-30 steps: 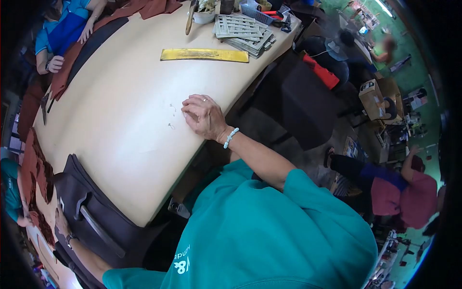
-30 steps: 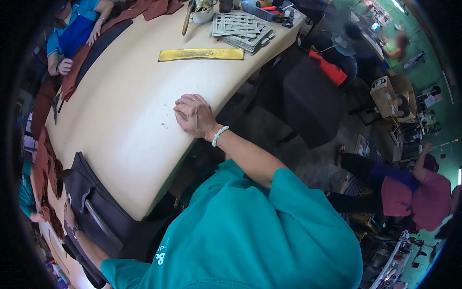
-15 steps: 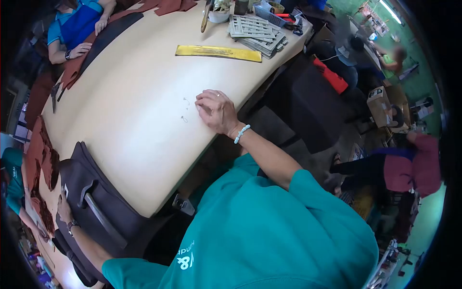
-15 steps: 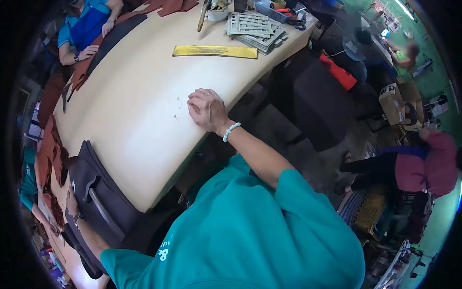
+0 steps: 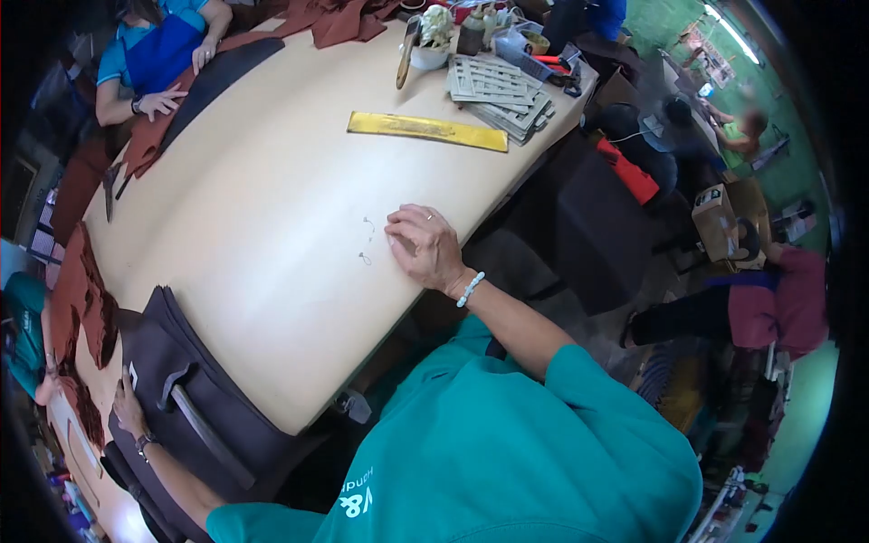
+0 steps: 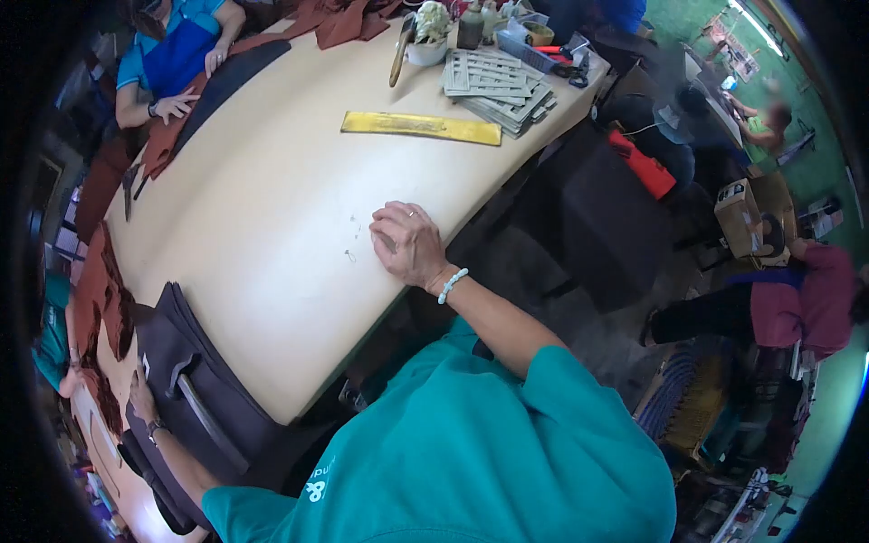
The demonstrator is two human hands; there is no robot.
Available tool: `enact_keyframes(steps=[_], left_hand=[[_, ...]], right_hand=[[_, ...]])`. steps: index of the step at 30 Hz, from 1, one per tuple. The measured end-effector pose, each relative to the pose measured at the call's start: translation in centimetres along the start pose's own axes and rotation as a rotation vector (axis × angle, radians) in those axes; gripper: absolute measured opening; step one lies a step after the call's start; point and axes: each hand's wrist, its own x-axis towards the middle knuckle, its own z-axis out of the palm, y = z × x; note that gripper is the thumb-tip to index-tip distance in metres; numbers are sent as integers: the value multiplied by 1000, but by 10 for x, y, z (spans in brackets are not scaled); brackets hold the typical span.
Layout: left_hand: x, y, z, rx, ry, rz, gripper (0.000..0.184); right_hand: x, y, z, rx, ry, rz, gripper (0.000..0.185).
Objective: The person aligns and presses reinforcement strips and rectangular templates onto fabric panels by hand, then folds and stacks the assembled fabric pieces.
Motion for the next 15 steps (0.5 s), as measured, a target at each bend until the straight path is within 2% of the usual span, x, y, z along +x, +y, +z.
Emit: enact_keyframes(steps=[3,6,7,8,9,10,12,15], left_hand=[[13,-18,10,-131,-45,-22,52],[25,-34,27,-304,-1,-73,70],[-3,5,-12,-282,-16,-197,70],[-1,0,-9,-304,-18,-183,72],[5,-9,-4,-310,-52,-123,60],[-3,-5,-11,-243,-49,-104,56],[-17,15,-26,-130,-29,-54,49],[-13,10,-20,-128,-22,-44,45]], right_hand=[[0,-2,-1,-15,-18,3,10],[2,-1,0,-31,-44,2,11],[2,-1,0,-34,-51,3,11],[2,0,1,-38,-52,-2,11],[2,-1,2,-35,-53,2,11],[0,-2,3,-33,-50,10,11],[4,1,1,-29,-39,7,11],[2,1,3,-19,-39,5,11]])
